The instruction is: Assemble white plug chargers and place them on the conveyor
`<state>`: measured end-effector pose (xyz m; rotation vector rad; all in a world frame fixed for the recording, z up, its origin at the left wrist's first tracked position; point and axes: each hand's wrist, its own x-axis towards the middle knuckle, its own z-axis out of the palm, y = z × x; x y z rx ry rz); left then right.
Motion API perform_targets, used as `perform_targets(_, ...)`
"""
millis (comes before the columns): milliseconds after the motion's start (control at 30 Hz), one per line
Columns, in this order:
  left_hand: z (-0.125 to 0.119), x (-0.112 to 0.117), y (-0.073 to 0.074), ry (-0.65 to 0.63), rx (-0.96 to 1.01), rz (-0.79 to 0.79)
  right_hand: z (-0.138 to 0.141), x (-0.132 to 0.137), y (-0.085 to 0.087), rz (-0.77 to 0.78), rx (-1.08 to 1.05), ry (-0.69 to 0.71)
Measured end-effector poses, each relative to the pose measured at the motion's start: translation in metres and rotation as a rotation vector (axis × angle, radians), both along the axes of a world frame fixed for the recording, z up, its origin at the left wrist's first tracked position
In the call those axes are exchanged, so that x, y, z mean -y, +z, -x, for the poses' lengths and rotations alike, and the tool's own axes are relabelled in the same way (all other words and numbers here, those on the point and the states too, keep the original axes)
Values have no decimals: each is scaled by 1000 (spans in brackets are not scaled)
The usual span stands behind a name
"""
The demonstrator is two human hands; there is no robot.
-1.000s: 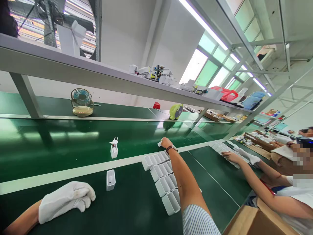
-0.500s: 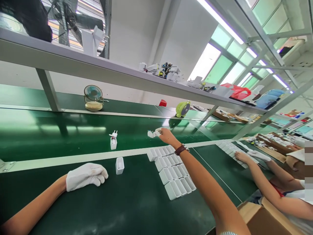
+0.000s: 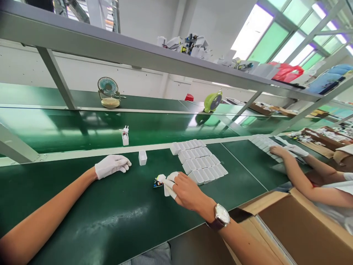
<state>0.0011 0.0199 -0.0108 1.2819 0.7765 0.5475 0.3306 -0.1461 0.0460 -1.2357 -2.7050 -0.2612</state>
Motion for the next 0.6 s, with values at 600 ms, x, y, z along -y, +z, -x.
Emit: perform_targets(600, -76, 2, -4, 319, -479, -649, 22, 22, -60, 11, -394, -333)
